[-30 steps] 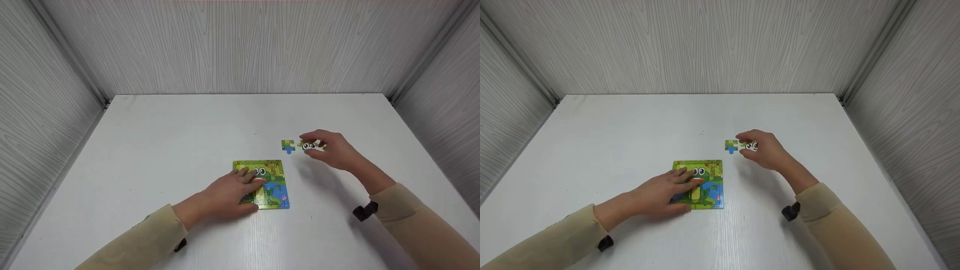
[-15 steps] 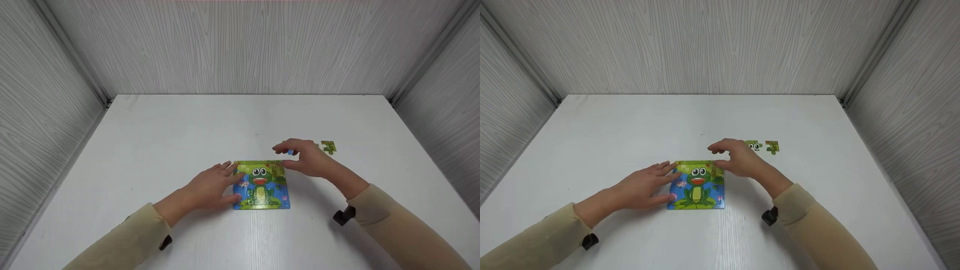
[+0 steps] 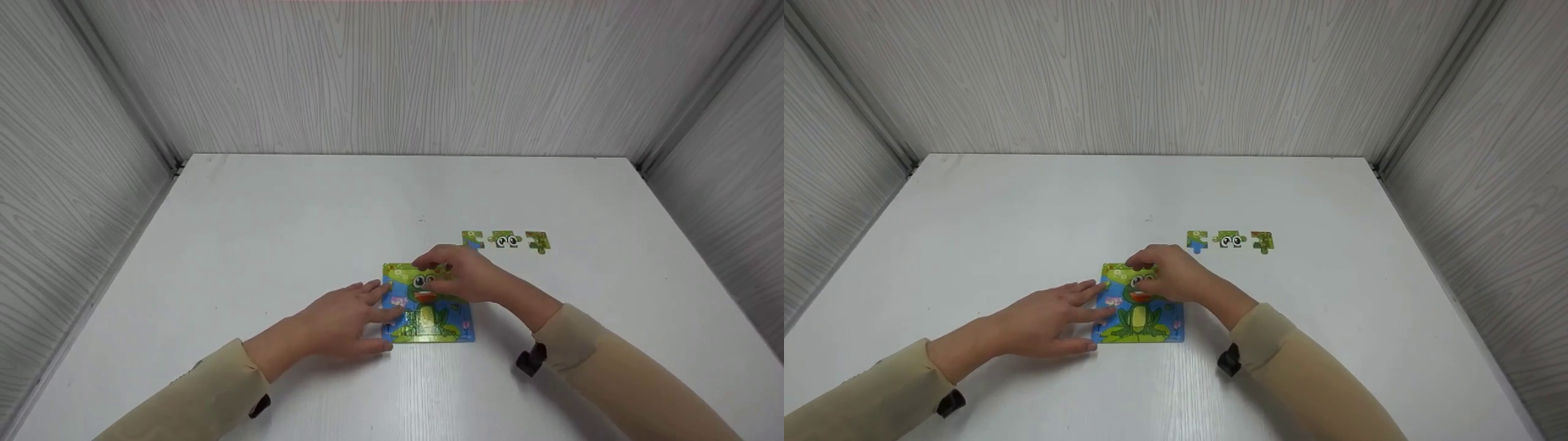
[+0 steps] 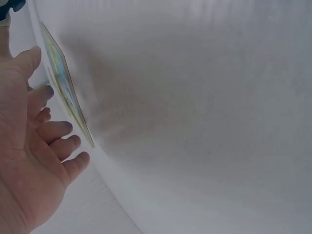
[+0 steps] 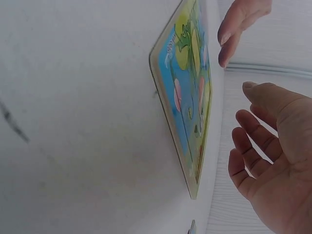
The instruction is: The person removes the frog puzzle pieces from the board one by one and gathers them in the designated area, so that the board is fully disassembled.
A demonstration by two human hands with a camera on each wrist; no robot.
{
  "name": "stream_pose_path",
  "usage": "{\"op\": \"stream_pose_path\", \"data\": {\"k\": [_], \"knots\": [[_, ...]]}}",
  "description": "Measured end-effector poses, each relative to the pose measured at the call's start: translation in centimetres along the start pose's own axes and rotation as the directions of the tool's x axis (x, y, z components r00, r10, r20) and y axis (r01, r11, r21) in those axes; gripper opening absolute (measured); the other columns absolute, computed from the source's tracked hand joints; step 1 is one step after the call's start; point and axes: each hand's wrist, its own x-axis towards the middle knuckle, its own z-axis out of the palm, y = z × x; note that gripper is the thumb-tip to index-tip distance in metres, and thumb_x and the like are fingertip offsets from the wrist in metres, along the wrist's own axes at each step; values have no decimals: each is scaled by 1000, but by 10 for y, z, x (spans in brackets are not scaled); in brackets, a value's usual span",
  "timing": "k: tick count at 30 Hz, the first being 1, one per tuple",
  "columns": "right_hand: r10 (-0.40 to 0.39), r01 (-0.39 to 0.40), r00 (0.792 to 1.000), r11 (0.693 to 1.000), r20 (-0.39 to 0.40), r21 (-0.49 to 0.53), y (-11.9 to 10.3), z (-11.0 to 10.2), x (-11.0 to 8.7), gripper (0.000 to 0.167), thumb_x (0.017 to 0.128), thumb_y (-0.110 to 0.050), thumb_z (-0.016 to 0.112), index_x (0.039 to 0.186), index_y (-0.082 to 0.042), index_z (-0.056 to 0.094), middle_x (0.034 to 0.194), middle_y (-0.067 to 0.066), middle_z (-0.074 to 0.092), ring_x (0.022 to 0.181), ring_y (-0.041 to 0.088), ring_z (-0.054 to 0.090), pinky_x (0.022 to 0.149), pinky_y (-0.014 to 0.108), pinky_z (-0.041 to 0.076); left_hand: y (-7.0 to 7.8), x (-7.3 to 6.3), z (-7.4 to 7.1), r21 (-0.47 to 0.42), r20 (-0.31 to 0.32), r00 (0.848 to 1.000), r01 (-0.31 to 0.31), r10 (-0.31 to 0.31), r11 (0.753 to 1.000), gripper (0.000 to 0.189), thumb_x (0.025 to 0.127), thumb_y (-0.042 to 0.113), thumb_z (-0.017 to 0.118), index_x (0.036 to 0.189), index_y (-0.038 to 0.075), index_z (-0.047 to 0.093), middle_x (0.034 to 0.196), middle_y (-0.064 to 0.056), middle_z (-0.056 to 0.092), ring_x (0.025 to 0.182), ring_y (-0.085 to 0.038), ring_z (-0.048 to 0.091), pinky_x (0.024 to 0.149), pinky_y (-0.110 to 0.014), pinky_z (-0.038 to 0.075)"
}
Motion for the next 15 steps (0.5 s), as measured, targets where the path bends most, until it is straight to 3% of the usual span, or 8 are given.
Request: {"op": "stream_pose_path", "data": {"k": [9,15], "knots": [[-2,2,998,1000,58,3,10,19,9,38,97,-24,81,134,-14,73,120,-4,71,108,15,64,100,39,55,0,-2,5,9,60,998,-17,17,1000,67,102,69,51,160,35,50,171,-18,30,159,-36,27,126,-51,29],[0,-2,997,1000,80,31,14,23,11,39,95,-25,83,132,-17,75,116,-5,68,105,14,62,97,37,55,0,-1,4,6,55,998,-32,31,999,65,103,66,52,158,32,53,168,-21,34,157,-38,31,124,-51,33]]}}
